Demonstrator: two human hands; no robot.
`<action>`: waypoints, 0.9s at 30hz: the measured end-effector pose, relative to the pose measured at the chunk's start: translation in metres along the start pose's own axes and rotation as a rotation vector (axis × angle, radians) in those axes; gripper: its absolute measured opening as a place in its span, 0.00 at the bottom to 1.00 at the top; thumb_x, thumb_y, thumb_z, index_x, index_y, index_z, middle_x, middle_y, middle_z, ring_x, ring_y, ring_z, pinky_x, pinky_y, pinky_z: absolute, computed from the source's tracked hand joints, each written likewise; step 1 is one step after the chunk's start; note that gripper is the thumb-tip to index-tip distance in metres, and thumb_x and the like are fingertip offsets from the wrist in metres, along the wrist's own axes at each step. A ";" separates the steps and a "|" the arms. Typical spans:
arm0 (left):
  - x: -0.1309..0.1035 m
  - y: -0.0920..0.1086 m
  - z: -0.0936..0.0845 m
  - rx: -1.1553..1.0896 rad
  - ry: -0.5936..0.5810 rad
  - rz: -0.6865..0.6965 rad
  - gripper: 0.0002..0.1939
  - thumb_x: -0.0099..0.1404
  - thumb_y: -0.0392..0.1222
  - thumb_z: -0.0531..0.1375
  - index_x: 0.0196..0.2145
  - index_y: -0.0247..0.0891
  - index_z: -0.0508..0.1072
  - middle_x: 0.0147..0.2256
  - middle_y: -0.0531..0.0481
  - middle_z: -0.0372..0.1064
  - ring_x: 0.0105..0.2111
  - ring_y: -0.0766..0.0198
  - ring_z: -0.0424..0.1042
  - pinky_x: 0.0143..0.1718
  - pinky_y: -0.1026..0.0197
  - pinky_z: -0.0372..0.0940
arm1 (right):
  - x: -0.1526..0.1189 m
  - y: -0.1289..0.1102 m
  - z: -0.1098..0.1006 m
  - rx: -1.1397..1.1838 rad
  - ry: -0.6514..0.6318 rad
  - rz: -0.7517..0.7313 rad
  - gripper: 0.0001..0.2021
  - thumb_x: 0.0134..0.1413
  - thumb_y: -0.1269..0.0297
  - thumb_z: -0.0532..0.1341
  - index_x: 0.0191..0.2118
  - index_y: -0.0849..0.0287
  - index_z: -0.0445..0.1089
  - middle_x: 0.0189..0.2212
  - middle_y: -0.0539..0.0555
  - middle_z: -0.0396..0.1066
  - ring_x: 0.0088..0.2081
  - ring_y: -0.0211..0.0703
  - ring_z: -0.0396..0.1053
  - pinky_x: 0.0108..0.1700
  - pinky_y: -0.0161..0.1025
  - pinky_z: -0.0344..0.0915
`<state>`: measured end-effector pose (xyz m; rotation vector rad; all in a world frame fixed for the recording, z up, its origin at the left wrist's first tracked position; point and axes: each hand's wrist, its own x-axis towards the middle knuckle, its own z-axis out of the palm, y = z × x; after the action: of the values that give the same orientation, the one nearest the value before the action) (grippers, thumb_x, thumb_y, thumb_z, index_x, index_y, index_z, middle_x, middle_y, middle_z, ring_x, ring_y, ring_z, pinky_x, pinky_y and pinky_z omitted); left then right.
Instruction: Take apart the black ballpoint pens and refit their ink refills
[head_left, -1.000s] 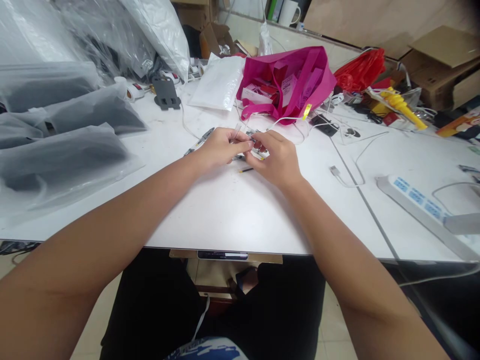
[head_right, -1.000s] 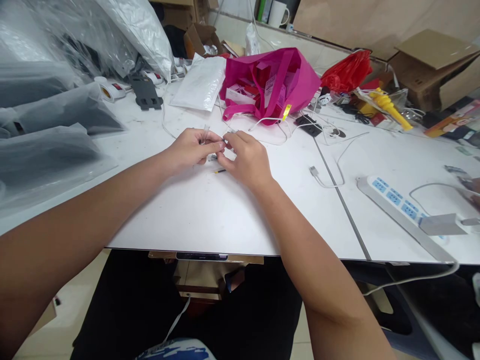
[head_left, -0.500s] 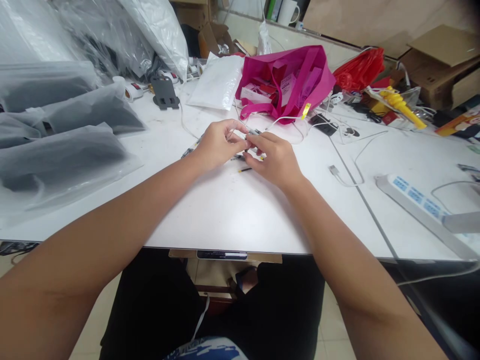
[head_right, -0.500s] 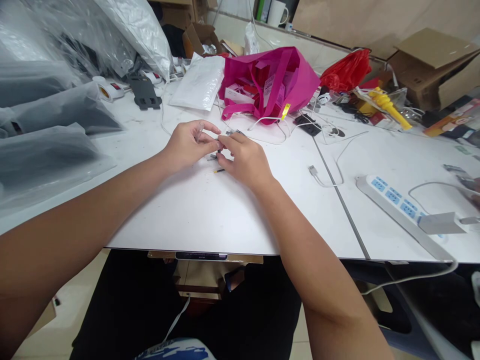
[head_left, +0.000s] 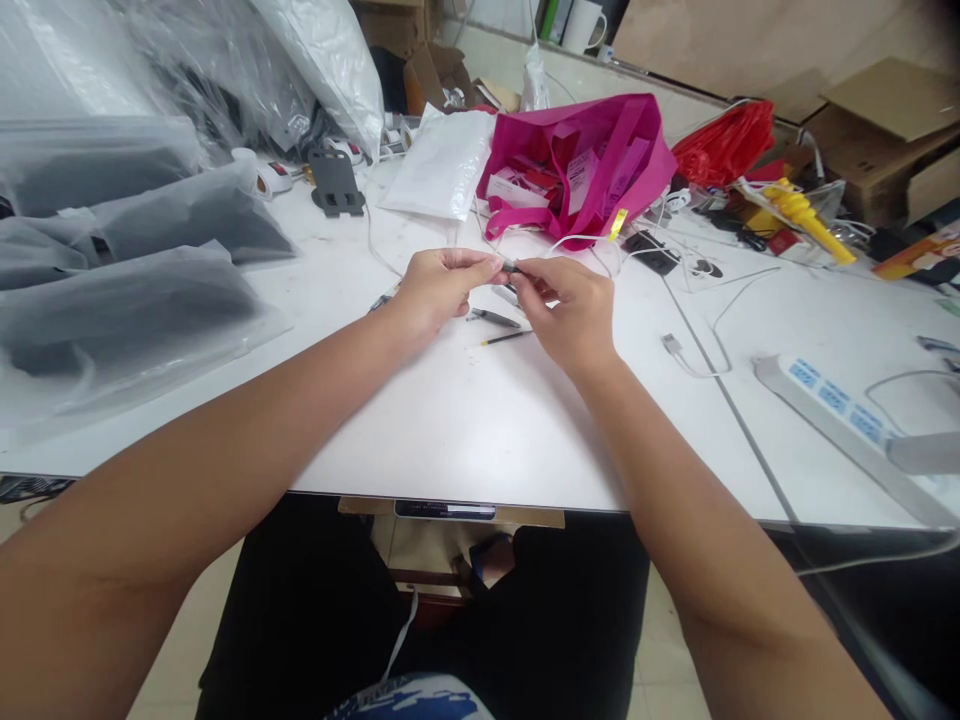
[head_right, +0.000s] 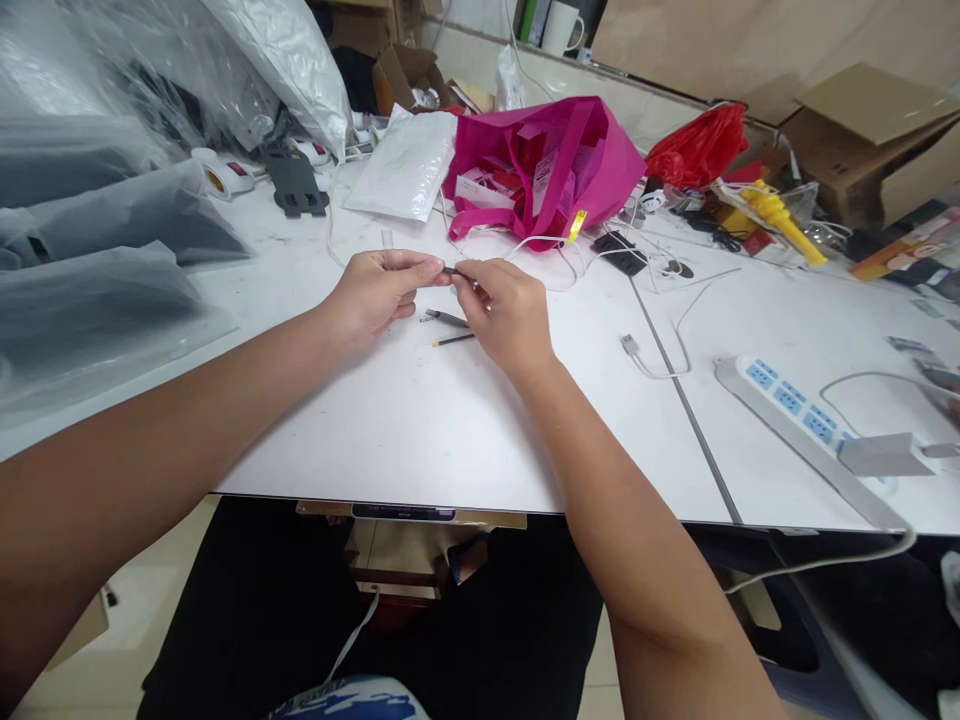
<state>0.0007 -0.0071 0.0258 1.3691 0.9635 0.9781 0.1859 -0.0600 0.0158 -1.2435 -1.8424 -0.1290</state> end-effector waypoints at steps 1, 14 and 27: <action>-0.001 0.000 0.000 0.004 -0.011 -0.004 0.15 0.67 0.51 0.69 0.45 0.40 0.80 0.42 0.42 0.84 0.29 0.68 0.71 0.28 0.62 0.61 | 0.000 0.001 0.000 0.034 0.006 0.018 0.16 0.71 0.50 0.58 0.44 0.54 0.79 0.37 0.57 0.79 0.36 0.48 0.75 0.38 0.47 0.76; -0.012 0.009 0.008 0.008 -0.195 -0.069 0.13 0.71 0.52 0.66 0.36 0.38 0.75 0.29 0.53 0.67 0.18 0.75 0.49 0.22 0.60 0.46 | 0.002 0.024 0.011 0.321 0.068 0.196 0.20 0.71 0.39 0.56 0.45 0.52 0.67 0.33 0.52 0.69 0.30 0.41 0.71 0.26 0.39 0.72; -0.015 0.002 0.006 -0.037 -0.481 0.013 0.18 0.77 0.54 0.59 0.33 0.38 0.66 0.24 0.58 0.54 0.18 0.74 0.49 0.20 0.66 0.46 | 0.008 -0.007 -0.007 0.592 -0.198 0.388 0.16 0.63 0.47 0.68 0.36 0.52 0.67 0.27 0.49 0.70 0.29 0.39 0.69 0.27 0.36 0.70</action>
<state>0.0020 -0.0232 0.0276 1.4895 0.5709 0.6266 0.1839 -0.0616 0.0287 -1.1770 -1.5889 0.7233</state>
